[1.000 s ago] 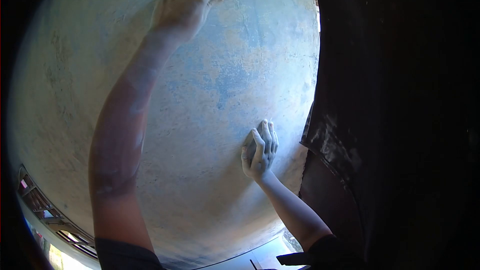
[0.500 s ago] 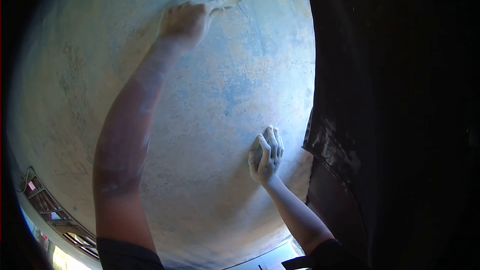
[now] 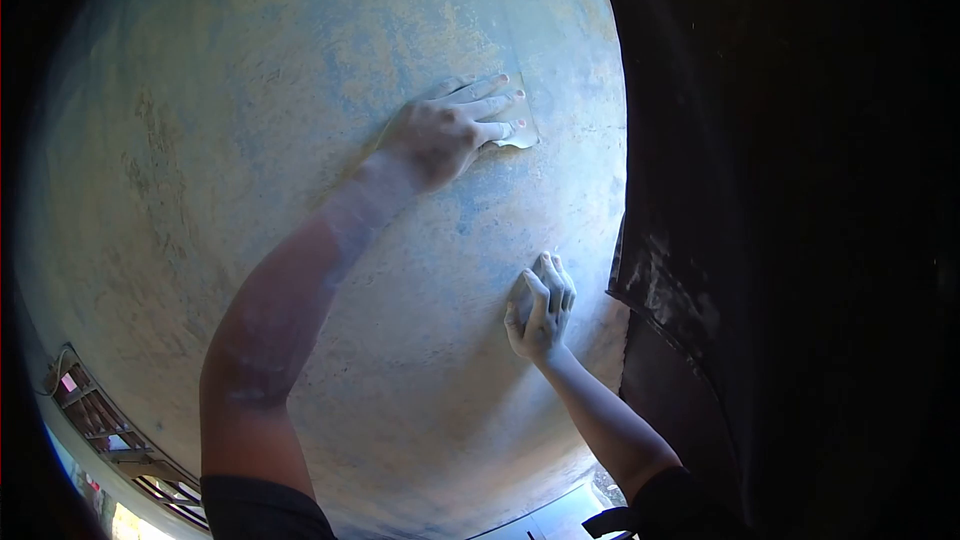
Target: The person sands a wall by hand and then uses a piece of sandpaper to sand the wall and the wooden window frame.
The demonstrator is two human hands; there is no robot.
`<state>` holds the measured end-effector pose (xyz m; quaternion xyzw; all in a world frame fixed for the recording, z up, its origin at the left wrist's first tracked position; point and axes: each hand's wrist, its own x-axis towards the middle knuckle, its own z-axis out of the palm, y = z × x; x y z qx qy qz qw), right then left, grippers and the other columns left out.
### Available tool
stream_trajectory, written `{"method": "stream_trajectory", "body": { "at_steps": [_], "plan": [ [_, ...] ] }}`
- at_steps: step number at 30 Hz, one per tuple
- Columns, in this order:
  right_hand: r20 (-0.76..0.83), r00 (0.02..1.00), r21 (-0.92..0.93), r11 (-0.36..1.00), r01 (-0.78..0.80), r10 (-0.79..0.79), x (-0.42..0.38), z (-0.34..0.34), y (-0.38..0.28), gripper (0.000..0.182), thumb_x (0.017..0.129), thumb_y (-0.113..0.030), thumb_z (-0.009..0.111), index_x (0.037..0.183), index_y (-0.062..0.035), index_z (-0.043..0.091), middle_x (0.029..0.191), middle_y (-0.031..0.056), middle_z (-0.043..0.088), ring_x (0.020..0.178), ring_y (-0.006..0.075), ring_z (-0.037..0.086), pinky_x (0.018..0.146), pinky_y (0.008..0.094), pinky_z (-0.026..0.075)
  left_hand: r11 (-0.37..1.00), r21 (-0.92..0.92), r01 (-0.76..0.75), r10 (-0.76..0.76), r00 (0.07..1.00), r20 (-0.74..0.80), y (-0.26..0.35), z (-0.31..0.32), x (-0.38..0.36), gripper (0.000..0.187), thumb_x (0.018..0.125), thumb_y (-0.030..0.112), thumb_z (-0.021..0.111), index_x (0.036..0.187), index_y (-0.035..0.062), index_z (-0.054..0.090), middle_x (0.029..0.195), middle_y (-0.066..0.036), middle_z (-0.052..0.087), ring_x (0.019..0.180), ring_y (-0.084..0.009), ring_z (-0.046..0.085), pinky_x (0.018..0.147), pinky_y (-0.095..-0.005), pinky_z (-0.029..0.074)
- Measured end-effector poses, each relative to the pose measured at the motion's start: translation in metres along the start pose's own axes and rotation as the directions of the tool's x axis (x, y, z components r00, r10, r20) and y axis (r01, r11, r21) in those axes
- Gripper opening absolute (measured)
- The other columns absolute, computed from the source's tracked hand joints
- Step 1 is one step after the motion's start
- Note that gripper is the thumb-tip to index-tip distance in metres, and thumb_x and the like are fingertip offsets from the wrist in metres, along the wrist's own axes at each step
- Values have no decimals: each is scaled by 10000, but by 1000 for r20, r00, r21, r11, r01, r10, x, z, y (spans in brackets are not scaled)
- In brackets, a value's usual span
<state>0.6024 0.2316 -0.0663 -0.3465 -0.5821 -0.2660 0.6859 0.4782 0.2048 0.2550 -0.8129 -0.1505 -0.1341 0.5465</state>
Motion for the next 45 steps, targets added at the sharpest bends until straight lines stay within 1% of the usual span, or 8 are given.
{"method": "stream_trajectory", "body": {
  "at_steps": [5, 8, 11, 16, 21, 32, 37, 45],
  "plan": [
    [-112, 990, 183, 978, 105, -85, 116, -9, -21, 745, 910, -261, 737, 1529, -14, 404, 1584, 283, 407, 1500, 498, 362, 1210, 576, 327, 996, -80, 51, -52, 999, -8, 1, -8, -21, 446, 934, 203, 764, 1373, 190, 683, 1579, -11, 555, 1527, -241, 431, 1298, -476, 306],
    [92, 973, 258, 949, 181, -211, 171, -4, -28, 894, 943, -355, 729, 1637, -27, 272, 1699, 243, 281, 1599, 428, 220, 1278, 562, 246, 994, -112, 5, -6, 1000, -15, 1, -20, -42, 513, 900, 189, 784, 1395, 147, 654, 1559, -66, 570, 1524, -264, 434, 1301, -517, 275],
    [212, 960, -53, 978, 201, -185, 179, 0, -43, 876, 980, -472, 661, 1651, -53, 284, 1720, 245, 236, 1613, 422, 177, 1295, 563, 187, 991, -135, 20, -22, 1000, -19, -5, -31, -77, 472, 905, 163, 748, 1369, 127, 670, 1541, -96, 584, 1512, -271, 452, 1296, -518, 289],
    [75, 996, -83, 995, 63, -57, 184, 33, -74, 679, 1051, -446, 539, 1675, -304, 313, 1746, 187, 223, 1626, 400, 146, 1298, 615, 74, 993, -113, 25, -31, 998, -49, -4, -51, -124, 367, 923, 131, 705, 1285, 73, 732, 1436, -118, 669, 1416, -260, 563, 1262, -464, 367],
    [-96, 995, -159, 987, -8, -7, 279, 32, -37, 548, 1067, -445, 517, 1602, -332, 475, 1741, 131, 271, 1621, 353, 196, 1317, 553, 99, 998, -56, 34, -42, 988, -146, -5, -55, -135, 279, 871, 76, 693, 1138, 57, 773, 1320, -105, 729, 1325, -257, 631, 1174, -444, 440],
    [-45, 977, 167, 963, 211, -206, 167, 28, -24, 403, 1063, -75, 549, 1446, 41, 596, 1610, 310, 420, 1527, 493, 351, 1257, 616, 275, 989, 1, 149, -145, 965, -217, -20, -56, -147, 303, 882, 101, 679, 1177, 77, 743, 1395, -84, 692, 1378, -253, 579, 1158, -427, 405],
    [-51, 987, 78, 985, 153, -149, 193, 23, -31, 459, 1055, -122, 586, 1505, -31, 568, 1644, 277, 389, 1534, 513, 320, 1257, 627, 263, 852, 135, 505, -471, 854, -219, -25, -76, -158, 603, 913, 227, 659, 1505, 169, 561, 1648, -54, 474, 1555, -258, 369, 1248, -474, 300],
    [-50, 983, 87, 980, 179, -175, 262, 32, -36, 465, 1140, -246, 401, 1557, -64, 496, 1675, 184, 375, 1556, 438, 313, 1287, 611, 238, 892, 105, 440, -417, 890, -185, -20, -71, -150, 629, 907, 203, 660, 1525, 161, 550, 1643, -39, 481, 1555, -252, 375, 1253, -470, 304]
  ]
}}
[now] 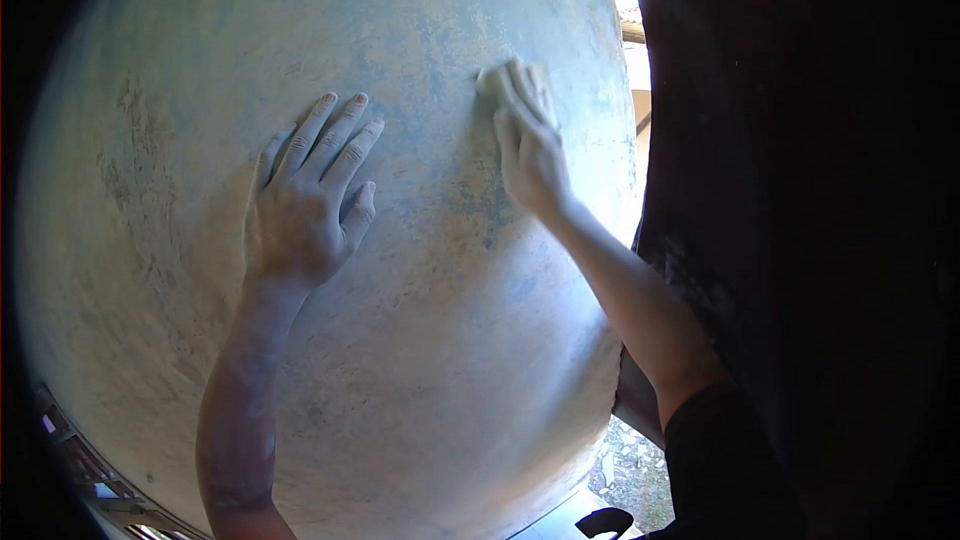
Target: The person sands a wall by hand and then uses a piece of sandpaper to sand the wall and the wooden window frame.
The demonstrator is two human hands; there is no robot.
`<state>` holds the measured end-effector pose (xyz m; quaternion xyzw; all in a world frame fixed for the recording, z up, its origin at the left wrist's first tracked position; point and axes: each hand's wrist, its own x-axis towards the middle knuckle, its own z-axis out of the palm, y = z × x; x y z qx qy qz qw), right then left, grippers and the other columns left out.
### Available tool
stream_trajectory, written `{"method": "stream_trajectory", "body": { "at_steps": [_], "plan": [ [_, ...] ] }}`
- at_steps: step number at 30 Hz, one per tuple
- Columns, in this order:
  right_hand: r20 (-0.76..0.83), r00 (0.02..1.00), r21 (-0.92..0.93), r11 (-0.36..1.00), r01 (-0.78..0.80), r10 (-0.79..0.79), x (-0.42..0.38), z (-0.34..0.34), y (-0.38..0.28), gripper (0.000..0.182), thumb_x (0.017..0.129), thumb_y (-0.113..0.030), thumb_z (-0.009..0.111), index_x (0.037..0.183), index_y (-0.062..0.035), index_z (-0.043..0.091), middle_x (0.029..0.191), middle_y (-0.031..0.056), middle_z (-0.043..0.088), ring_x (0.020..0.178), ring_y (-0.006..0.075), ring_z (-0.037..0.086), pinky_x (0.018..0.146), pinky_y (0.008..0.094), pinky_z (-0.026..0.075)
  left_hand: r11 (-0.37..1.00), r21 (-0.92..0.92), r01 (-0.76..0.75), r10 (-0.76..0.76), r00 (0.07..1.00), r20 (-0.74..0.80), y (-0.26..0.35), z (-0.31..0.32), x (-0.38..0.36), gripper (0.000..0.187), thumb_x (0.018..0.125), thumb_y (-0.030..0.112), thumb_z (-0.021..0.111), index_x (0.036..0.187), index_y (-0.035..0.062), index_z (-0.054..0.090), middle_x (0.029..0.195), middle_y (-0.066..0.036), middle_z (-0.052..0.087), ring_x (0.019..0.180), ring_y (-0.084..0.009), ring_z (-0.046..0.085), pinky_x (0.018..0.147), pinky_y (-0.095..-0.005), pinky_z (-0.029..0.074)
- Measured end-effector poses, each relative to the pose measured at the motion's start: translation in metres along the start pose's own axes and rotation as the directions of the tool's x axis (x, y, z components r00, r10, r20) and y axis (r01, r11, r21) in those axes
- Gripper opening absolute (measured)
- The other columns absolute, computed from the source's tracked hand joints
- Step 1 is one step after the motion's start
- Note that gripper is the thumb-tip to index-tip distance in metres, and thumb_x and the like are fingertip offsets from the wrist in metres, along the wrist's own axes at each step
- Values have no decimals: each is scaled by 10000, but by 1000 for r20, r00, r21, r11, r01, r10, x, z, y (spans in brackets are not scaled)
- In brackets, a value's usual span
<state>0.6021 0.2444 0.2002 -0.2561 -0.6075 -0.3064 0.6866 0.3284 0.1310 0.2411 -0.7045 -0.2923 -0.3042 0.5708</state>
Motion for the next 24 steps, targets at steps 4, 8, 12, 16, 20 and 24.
{"method": "stream_trajectory", "body": {
  "at_steps": [4, 8, 12, 16, 20, 24],
  "plan": [
    [235, 947, 45, 975, 216, -220, -88, -13, -15, 436, 1098, -161, 493, 1531, -137, 542, 1656, 138, 422, 1549, 382, 355, 1291, 578, 286, 1000, -14, -13, 12, 1000, -22, -2, 1, 0, 603, 910, 205, 658, 1504, 146, 573, 1629, -45, 498, 1544, -251, 395, 1254, -459, 309],
    [20, 995, 45, 995, 94, -95, -24, -12, 32, 401, 1122, -176, 451, 1498, -120, 577, 1618, 147, 474, 1523, 430, 375, 1273, 596, 290, 1000, -1, -7, 7, 1000, -12, -2, 0, -1, 592, 914, 208, 650, 1498, 138, 578, 1620, -50, 509, 1541, -251, 400, 1251, -455, 316],
    [-137, 987, -61, 993, -98, 89, 43, -2, 29, 470, 1137, -184, 381, 1575, -29, 455, 1651, 228, 395, 1540, 452, 336, 1299, 570, 229, 1000, -12, -23, 23, 1000, -18, -1, 0, -1, 563, 918, 195, 642, 1476, 135, 600, 1612, -51, 518, 1535, -246, 409, 1236, -452, 333],
    [8, 955, 61, 953, 297, -298, -29, 12, -32, 597, 996, 64, 542, 1570, -86, 473, 1640, 172, 436, 1557, 355, 352, 1290, 524, 317, 999, -26, -26, 25, 999, -30, -1, -2, -6, 520, 927, 209, 658, 1440, 132, 637, 1580, -54, 554, 1503, -230, 453, 1220, -436, 365],
    [404, 860, 128, 950, 284, -311, -109, -19, -32, 509, 1056, -82, 562, 1557, -162, 515, 1673, 95, 408, 1575, 325, 321, 1311, 494, 282, 998, -26, -51, 50, 998, -50, -1, -3, -8, 499, 923, 190, 646, 1416, 117, 654, 1565, -61, 568, 1489, -230, 472, 1211, -429, 373],
    [-34, 997, 126, 990, -69, 74, -36, -10, 41, 462, 1129, -153, 411, 1575, -43, 457, 1629, 184, 451, 1558, 371, 339, 1327, 485, 220, 998, 14, -54, 55, 997, -52, 0, -1, -6, 490, 916, 183, 643, 1401, 112, 663, 1561, -62, 572, 1481, -224, 480, 1203, -421, 381]
  ]
}}
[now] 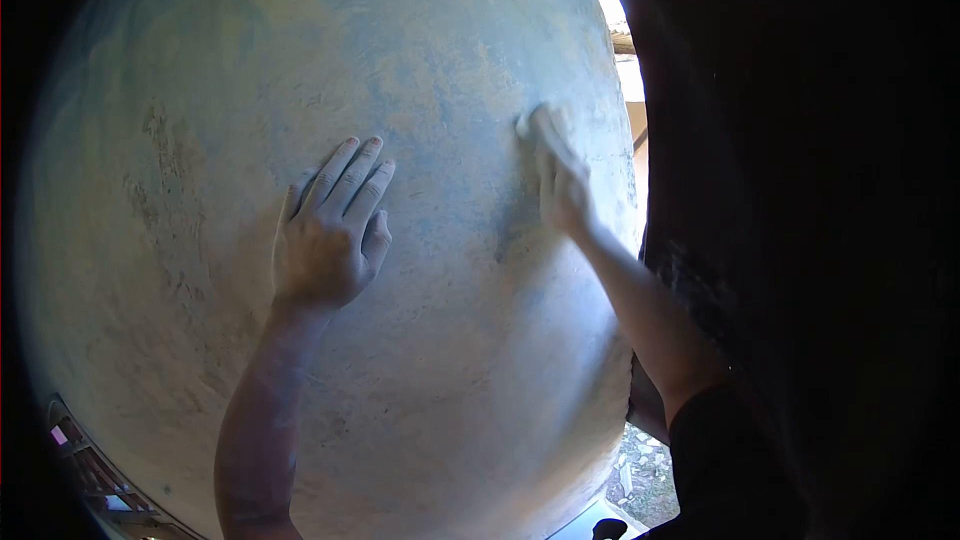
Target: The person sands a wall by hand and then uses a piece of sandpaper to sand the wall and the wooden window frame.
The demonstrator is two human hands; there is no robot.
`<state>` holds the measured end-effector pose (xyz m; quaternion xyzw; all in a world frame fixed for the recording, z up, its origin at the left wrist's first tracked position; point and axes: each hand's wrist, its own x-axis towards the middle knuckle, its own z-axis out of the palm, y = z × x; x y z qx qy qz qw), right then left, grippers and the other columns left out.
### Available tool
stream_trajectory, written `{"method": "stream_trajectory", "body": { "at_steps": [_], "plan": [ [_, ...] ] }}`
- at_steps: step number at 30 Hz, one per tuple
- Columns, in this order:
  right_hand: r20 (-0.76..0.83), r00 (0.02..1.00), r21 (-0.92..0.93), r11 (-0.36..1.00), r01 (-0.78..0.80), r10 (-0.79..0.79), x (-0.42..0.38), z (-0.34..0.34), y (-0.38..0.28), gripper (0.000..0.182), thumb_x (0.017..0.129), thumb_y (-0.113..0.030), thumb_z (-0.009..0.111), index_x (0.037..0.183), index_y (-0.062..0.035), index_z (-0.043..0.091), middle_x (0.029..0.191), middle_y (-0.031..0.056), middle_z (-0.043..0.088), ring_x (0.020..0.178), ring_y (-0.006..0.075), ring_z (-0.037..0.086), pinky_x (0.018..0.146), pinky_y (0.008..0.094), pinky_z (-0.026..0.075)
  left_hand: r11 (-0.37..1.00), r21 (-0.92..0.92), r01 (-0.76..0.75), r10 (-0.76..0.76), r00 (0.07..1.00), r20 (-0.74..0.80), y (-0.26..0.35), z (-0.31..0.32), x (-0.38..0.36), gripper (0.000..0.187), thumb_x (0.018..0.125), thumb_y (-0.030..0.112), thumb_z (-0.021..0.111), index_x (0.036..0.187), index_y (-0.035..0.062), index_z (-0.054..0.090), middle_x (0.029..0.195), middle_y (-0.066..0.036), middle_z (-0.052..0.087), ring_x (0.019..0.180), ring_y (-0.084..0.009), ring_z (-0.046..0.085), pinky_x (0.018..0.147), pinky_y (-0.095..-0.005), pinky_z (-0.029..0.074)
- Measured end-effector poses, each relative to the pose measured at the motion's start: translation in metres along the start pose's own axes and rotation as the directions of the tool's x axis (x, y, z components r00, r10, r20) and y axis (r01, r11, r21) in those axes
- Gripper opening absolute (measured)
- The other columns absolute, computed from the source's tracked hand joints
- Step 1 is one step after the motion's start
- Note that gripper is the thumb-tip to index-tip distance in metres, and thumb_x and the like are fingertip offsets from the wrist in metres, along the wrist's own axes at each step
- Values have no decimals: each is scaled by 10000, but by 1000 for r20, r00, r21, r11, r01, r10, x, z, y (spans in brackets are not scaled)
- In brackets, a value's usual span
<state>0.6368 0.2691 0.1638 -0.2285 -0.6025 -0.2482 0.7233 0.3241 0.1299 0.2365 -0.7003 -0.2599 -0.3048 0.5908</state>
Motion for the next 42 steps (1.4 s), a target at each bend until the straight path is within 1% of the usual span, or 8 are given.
{"method": "stream_trajectory", "body": {
  "at_steps": [5, 6, 8, 12, 21, 27, 37, 42],
  "plan": [
    [-164, 986, -285, 956, -73, 26, 53, 16, -17, 460, 1134, -141, 356, 1552, 17, 462, 1592, 262, 463, 1496, 409, 434, 1210, 476, 445, 1000, -6, 7, -7, 1000, 1, 2, 1, -2, 481, 917, 182, 640, 1391, 112, 670, 1550, -63, 583, 1475, -222, 487, 1201, -422, 388],
    [149, 888, 165, 874, -457, 435, 41, 4, -70, 462, 1097, -84, 432, 1549, -4, 475, 1585, 234, 487, 1495, 391, 444, 1237, 479, 411, 1000, -7, 7, -7, 1000, 2, 2, 1, -2, 479, 914, 181, 641, 1386, 110, 673, 1547, -62, 586, 1473, -222, 488, 1197, -422, 392],
    [157, 955, -261, 922, 286, -251, -14, 27, -71, 496, 1068, -49, 487, 1562, -98, 497, 1645, 192, 422, 1510, 370, 423, 1255, 540, 390, 1000, -5, 9, -9, 1000, -4, 2, 2, -2, 476, 912, 180, 641, 1381, 108, 676, 1545, -61, 588, 1472, -222, 490, 1194, -421, 396],
    [485, 797, 10, 914, 406, -360, -60, 8, -60, 546, 1058, -127, 574, 1579, -268, 489, 1690, 80, 383, 1586, 318, 299, 1305, 498, 290, 1000, -21, -11, 11, 1000, 8, 2, 2, -4, 507, 901, 160, 644, 1405, 107, 653, 1555, -57, 579, 1480, -234, 481, 1181, -423, 377],
    [-78, 997, -248, 969, -22, 2, 105, 20, -18, 471, 1130, -208, 405, 1584, -97, 462, 1678, 181, 362, 1569, 361, 322, 1316, 498, 235, 998, -55, 11, -12, 1000, -25, 1, 1, -1, 488, 882, 140, 661, 1368, 94, 669, 1526, -57, 603, 1464, -227, 496, 1159, -413, 386],
    [551, 767, -10, 916, 402, -330, -11, 4, -94, 532, 1124, -288, 440, 1645, -211, 363, 1736, 71, 281, 1608, 297, 238, 1335, 517, 182, 992, 42, 115, -108, 984, -140, 0, 4, -5, 425, 875, 143, 663, 1296, 87, 685, 1485, -77, 629, 1431, -246, 529, 1160, -434, 383],
    [-109, 980, -358, 914, -193, 164, 138, 21, -20, 530, 1147, -292, 348, 1663, -175, 321, 1750, 74, 246, 1619, 313, 200, 1336, 436, 152, 994, 31, 109, -103, 983, -155, -1, 7, -5, 388, 872, 148, 657, 1253, 79, 672, 1491, -106, 617, 1425, -274, 532, 1149, -458, 386],
    [487, 835, -159, 914, 374, -257, 34, 13, -94, 579, 1117, -346, 445, 1671, -313, 282, 1765, 26, 191, 1631, 263, 148, 1344, 500, 93, 985, 56, 162, -149, 971, -185, 3, 5, -7, 374, 860, 165, 666, 1231, 120, 683, 1493, -50, 624, 1432, -238, 524, 1163, -493, 309]
  ]
}}
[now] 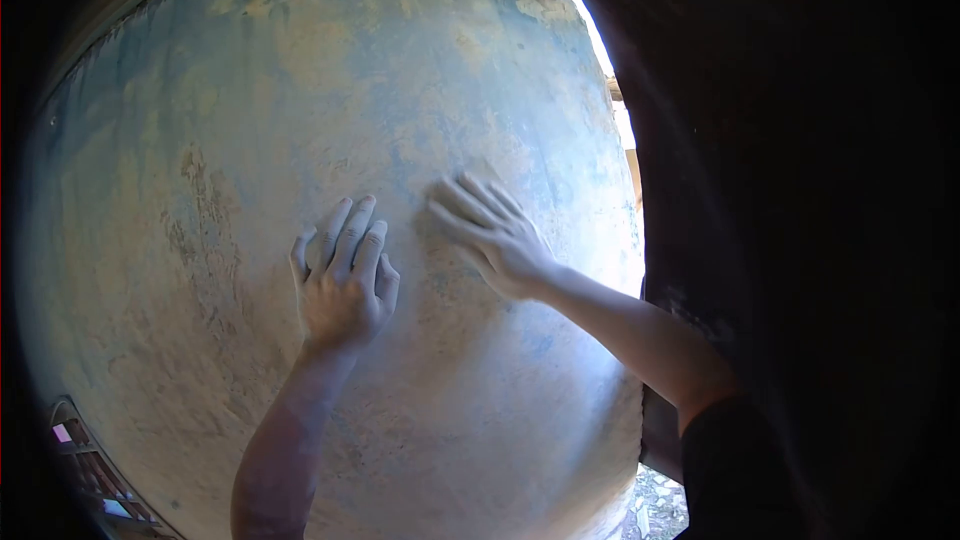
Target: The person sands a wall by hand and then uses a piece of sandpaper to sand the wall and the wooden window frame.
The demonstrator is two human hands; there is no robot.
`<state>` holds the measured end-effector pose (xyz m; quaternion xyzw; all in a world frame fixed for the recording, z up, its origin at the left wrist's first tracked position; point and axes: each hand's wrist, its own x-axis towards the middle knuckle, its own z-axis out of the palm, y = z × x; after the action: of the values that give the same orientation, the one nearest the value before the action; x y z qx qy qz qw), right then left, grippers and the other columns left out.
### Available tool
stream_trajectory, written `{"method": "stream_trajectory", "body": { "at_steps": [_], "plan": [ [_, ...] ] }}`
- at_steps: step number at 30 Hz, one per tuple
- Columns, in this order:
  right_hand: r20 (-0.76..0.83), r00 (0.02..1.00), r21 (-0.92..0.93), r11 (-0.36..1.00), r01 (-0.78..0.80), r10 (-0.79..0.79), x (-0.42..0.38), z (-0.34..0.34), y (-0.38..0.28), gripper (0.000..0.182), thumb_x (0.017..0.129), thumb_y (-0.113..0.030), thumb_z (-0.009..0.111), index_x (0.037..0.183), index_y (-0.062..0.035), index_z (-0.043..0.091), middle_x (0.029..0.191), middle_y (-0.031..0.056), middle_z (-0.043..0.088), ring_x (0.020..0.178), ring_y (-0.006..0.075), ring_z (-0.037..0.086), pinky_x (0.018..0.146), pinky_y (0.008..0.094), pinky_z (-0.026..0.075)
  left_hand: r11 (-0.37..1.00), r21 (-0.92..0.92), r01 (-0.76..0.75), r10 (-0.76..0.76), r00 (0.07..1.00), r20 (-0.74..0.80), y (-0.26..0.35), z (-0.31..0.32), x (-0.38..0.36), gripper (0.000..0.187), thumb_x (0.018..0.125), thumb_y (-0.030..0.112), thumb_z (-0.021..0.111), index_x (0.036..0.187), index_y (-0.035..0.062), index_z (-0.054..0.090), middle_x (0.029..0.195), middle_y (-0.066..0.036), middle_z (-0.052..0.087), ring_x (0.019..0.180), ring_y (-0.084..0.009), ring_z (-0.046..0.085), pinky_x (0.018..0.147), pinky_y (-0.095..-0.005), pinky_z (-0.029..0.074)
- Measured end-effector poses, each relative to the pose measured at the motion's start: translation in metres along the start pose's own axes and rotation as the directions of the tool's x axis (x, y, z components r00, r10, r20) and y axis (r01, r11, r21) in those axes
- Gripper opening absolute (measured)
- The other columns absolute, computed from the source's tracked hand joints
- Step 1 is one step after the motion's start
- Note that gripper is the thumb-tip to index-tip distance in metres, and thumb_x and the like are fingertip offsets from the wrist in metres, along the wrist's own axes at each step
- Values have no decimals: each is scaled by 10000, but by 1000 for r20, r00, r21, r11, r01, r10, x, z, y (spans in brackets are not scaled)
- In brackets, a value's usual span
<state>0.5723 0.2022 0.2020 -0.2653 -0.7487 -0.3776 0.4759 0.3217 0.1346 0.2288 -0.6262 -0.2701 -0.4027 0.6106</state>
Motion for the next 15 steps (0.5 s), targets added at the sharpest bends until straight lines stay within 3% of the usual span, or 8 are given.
{"method": "stream_trajectory", "body": {
  "at_steps": [4, 7, 10, 11, 13, 15],
  "plan": [
    [155, 988, -131, 990, 48, -28, -28, -4, 28, 549, 1135, -450, 337, 1667, -320, 300, 1765, 38, 194, 1632, 262, 144, 1342, 479, 88, 999, 35, 16, -15, 1000, -22, -1, 2, -2, 375, 855, 172, 668, 1227, 134, 693, 1487, -35, 629, 1421, -225, 529, 1158, -519, 280],
    [-157, 955, -73, 961, -266, 252, 6, -17, 85, 526, 1147, -430, 296, 1660, -313, 324, 1760, 43, 214, 1631, 290, 146, 1339, 482, 99, 1000, 29, 10, -9, 1000, -24, 0, 5, -2, 366, 860, 172, 664, 1222, 136, 698, 1479, -28, 634, 1409, -220, 536, 1142, -504, 293],
    [-407, 758, 5, 831, -556, 509, 62, -27, 127, 527, 1150, -385, 289, 1671, -304, 287, 1757, 35, 212, 1632, 295, 134, 1338, 481, 96, 1000, 30, -1, 1, 1000, -23, -1, 5, -1, 353, 861, 177, 664, 1209, 134, 702, 1477, -21, 635, 1404, -216, 536, 1130, -498, 299],
    [-406, 760, 9, 834, -552, 508, 75, -24, 115, 527, 1150, -385, 289, 1671, -304, 287, 1757, 35, 212, 1632, 295, 134, 1338, 481, 96, 999, 35, 2, -1, 1000, -22, -1, 4, -1, 353, 861, 177, 664, 1209, 134, 702, 1477, -21, 635, 1404, -216, 536, 1130, -498, 299],
    [-332, 855, -33, 901, -432, 398, 109, -22, 70, 543, 1146, -400, 312, 1677, -298, 269, 1760, 22, 197, 1633, 296, 122, 1340, 476, 68, 1000, -9, 13, -12, 1000, 26, -3, 0, -2, 389, 864, 180, 660, 1251, 148, 680, 1502, -12, 616, 1439, -217, 509, 1150, -500, 289],
    [-207, 963, -74, 979, -189, 170, 89, -4, 23, 545, 1145, -407, 303, 1677, -299, 263, 1762, 4, 186, 1634, 291, 116, 1343, 481, 61, 998, 23, 54, -55, 998, 33, -10, 0, 0, 422, 879, 201, 651, 1299, 160, 654, 1544, -14, 578, 1470, -221, 477, 1174, -508, 274]
  ]
}}
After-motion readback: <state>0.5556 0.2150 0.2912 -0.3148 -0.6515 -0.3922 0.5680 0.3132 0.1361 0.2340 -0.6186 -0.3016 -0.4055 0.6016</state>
